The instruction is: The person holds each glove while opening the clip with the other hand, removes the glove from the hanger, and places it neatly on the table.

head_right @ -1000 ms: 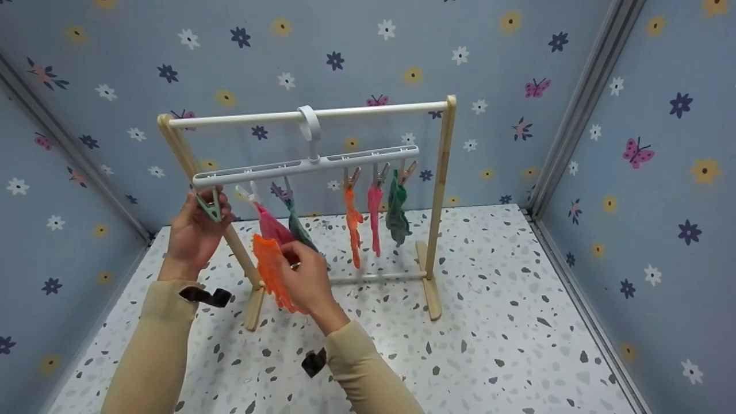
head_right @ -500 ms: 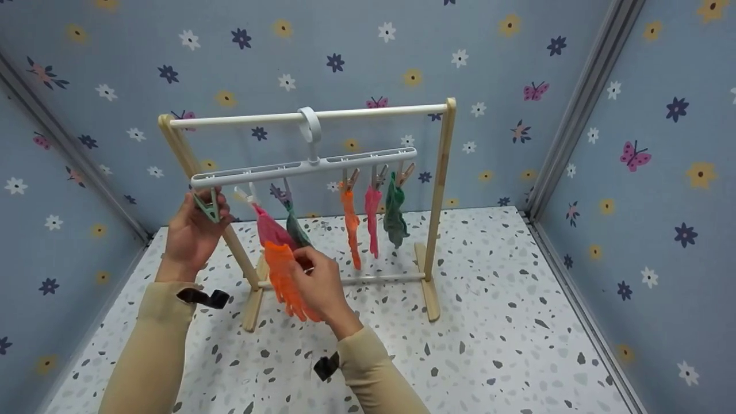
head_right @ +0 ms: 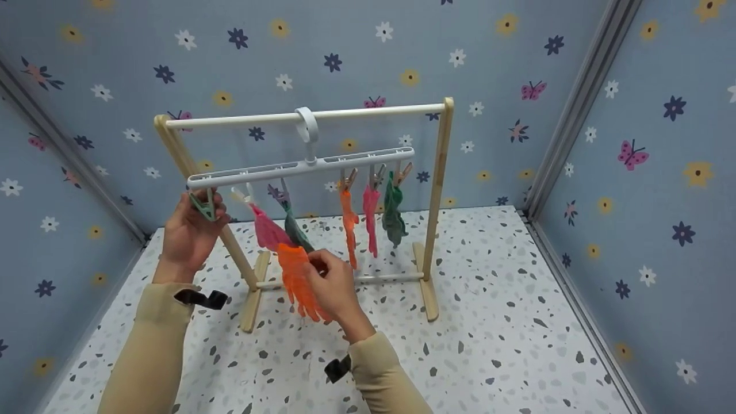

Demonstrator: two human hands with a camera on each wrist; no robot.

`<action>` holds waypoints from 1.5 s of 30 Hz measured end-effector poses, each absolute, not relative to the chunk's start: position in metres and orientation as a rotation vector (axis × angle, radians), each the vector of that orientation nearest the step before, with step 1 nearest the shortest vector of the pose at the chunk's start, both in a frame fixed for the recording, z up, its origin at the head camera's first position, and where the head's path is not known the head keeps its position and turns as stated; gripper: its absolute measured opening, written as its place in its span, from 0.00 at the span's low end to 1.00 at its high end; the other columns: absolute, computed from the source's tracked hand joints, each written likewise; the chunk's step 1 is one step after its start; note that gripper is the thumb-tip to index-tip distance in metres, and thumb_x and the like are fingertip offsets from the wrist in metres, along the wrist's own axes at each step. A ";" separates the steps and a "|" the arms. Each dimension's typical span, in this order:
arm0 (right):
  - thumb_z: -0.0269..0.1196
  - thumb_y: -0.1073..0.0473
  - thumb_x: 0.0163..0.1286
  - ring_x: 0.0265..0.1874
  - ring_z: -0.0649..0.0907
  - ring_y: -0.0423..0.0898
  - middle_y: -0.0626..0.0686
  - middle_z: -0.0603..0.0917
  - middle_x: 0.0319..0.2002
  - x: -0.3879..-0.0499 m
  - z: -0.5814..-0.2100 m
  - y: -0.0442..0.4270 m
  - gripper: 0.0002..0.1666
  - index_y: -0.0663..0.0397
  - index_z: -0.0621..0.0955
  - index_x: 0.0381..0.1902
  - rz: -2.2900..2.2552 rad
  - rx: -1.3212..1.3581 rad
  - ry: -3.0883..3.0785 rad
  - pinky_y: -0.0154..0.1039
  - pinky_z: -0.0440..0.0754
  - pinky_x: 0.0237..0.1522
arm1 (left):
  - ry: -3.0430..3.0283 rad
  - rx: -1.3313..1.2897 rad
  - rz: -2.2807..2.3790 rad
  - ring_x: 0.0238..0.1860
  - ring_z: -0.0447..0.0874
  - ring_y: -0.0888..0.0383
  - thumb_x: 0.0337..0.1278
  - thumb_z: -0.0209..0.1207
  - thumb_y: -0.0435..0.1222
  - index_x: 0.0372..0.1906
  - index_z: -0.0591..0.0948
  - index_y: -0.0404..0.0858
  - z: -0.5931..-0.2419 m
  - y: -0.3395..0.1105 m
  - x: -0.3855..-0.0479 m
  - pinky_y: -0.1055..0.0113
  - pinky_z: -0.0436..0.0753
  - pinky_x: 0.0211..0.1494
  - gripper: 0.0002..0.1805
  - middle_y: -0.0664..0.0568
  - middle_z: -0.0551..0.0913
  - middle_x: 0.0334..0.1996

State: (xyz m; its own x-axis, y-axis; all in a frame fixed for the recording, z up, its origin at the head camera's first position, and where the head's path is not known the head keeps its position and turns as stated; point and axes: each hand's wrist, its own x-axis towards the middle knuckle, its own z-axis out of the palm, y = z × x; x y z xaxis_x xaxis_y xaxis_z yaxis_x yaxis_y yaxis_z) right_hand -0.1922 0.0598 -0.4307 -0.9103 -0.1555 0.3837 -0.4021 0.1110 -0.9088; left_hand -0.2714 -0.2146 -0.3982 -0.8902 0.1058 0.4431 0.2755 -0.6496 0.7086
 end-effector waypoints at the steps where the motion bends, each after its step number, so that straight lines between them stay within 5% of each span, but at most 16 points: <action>1: 0.61 0.67 0.72 0.31 0.80 0.50 0.61 0.83 0.35 -0.192 -0.430 0.061 0.08 0.68 0.82 0.44 1.892 0.548 -2.194 0.35 0.78 0.33 | -1.267 -0.693 -2.679 0.40 0.80 0.54 0.78 0.48 0.46 0.51 0.80 0.36 -0.398 -0.215 -0.271 0.61 0.75 0.52 0.18 0.44 0.81 0.44; 21: 0.64 0.59 0.72 0.39 0.78 0.52 0.57 0.82 0.41 -0.206 -0.497 0.128 0.12 0.61 0.83 0.48 2.010 0.260 -2.193 0.38 0.80 0.41 | -1.310 -0.626 -2.659 0.41 0.77 0.53 0.76 0.51 0.47 0.53 0.79 0.37 -0.397 -0.215 -0.273 0.61 0.74 0.53 0.18 0.44 0.80 0.45; 29: 0.62 0.65 0.72 0.39 0.79 0.51 0.58 0.83 0.41 -0.196 -0.512 0.160 0.10 0.64 0.83 0.48 1.975 0.085 -2.227 0.35 0.79 0.43 | -1.347 -0.631 -2.627 0.40 0.78 0.53 0.77 0.48 0.46 0.52 0.79 0.37 -0.399 -0.216 -0.272 0.61 0.75 0.52 0.18 0.44 0.80 0.44; 45: 0.60 0.58 0.76 0.44 0.77 0.48 0.56 0.79 0.46 -0.179 -0.509 0.227 0.17 0.65 0.78 0.55 2.110 -0.211 -2.322 0.37 0.80 0.45 | -1.362 -0.623 -2.631 0.40 0.76 0.53 0.76 0.50 0.47 0.53 0.79 0.37 -0.398 -0.219 -0.270 0.60 0.73 0.54 0.18 0.44 0.79 0.45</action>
State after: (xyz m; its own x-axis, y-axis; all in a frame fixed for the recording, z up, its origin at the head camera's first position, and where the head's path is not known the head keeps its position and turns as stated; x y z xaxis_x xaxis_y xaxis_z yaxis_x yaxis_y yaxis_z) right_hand -0.1789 0.2268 -0.5087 -0.9910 0.0969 -0.0924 0.1013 0.0907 -0.9907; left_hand -0.2699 -0.2189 -0.3977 -0.9092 0.0855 0.4075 0.2833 -0.5902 0.7559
